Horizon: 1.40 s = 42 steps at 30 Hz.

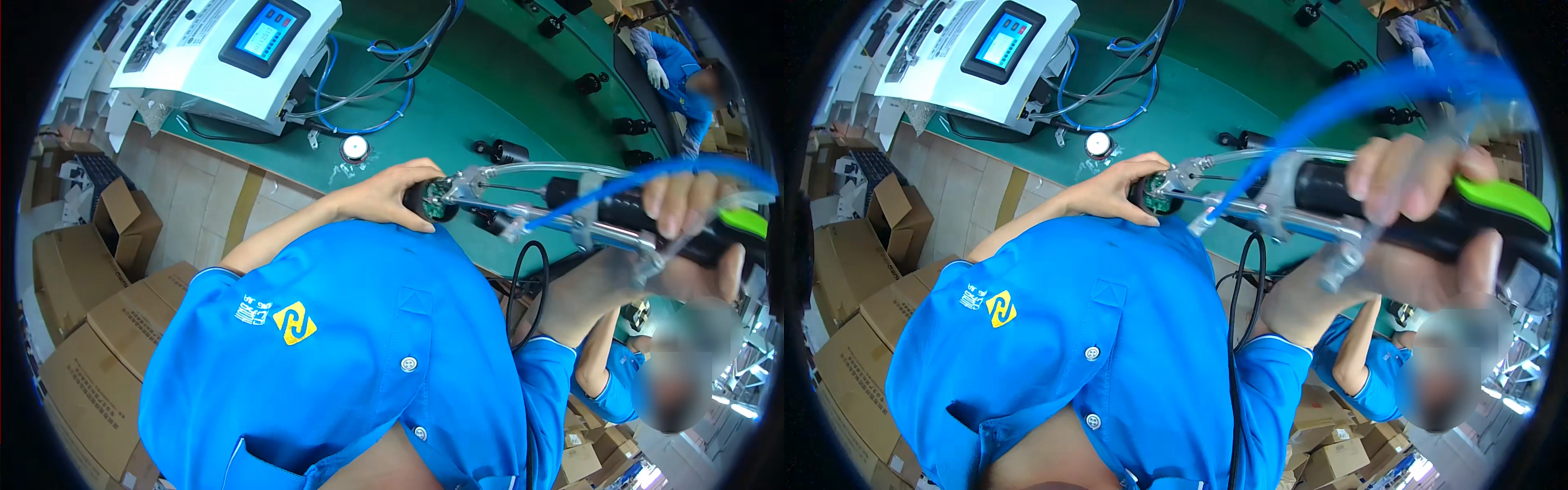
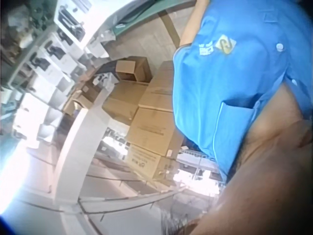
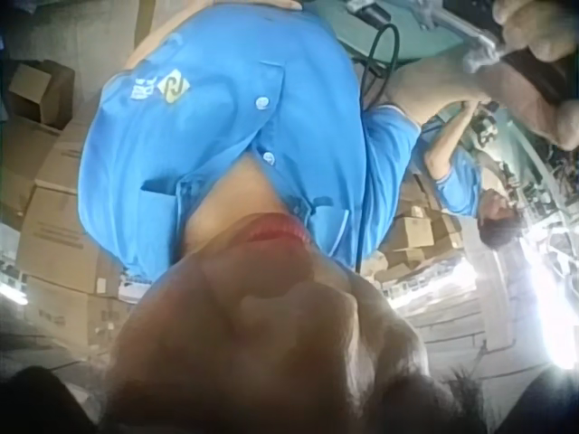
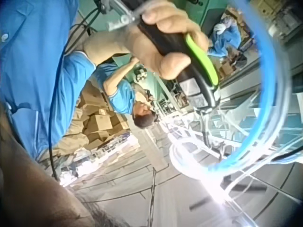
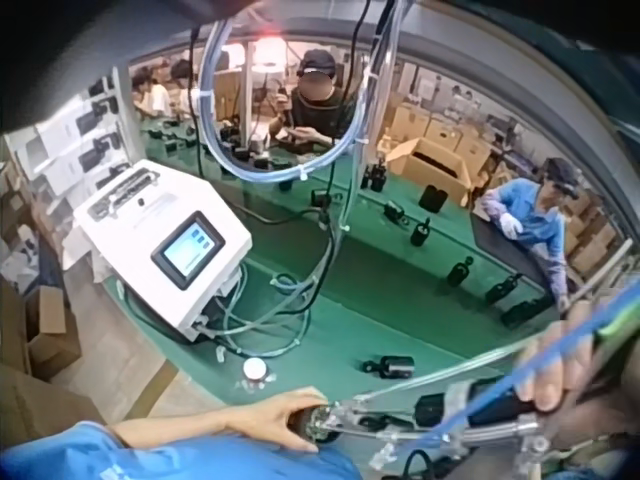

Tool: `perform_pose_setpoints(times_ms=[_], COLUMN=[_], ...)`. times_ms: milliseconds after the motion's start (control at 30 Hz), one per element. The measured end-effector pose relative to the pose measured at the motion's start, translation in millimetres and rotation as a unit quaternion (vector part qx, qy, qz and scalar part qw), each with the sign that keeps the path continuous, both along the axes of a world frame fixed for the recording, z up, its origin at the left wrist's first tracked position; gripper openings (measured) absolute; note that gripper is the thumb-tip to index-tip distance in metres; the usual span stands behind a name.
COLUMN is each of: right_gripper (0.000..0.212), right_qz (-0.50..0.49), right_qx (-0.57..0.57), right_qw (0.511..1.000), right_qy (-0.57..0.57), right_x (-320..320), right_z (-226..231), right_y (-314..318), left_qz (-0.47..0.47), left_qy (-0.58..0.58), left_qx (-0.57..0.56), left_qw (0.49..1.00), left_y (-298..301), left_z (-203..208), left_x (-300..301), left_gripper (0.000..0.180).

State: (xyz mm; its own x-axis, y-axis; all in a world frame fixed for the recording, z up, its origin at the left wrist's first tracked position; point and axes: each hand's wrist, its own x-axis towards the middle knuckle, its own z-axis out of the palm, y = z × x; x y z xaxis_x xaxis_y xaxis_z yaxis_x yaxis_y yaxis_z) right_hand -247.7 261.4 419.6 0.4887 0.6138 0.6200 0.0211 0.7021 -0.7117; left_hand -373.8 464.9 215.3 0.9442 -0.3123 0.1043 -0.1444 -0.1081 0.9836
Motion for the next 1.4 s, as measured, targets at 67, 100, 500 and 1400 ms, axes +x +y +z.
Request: perform_pose_setpoints(times_ms=[67, 100, 500, 1400], right_gripper=[0.048, 0.047, 0.046, 0.051], right_qz=[0.008, -0.021, -0.002, 0.004], right_qx=[-0.021, -0.028, -0.003, -0.036], right_qw=[0.999, 0.999, 1.0, 0.998], right_qy=[-0.03, -0.025, 0.009, -0.055], right_x=[3, 0, -3, 9], right_z=[11, 12, -22, 21], right_y=[-4, -5, 12, -7], left_qz=[0.01, 0.01, 0.004, 0.01], left_qy=[0.019, 0.026, 0.014, 0.061], left_qx=[-0.04, -0.052, -0.069, -0.069], left_qw=[0.999, 0.998, 0.997, 0.996], left_y=[3, 3, 0, -3], left_z=[-2, -1, 9, -2], left_x=[-5, -7, -9, -5], left_gripper=[0.058, 0.058, 0.056, 0.059])
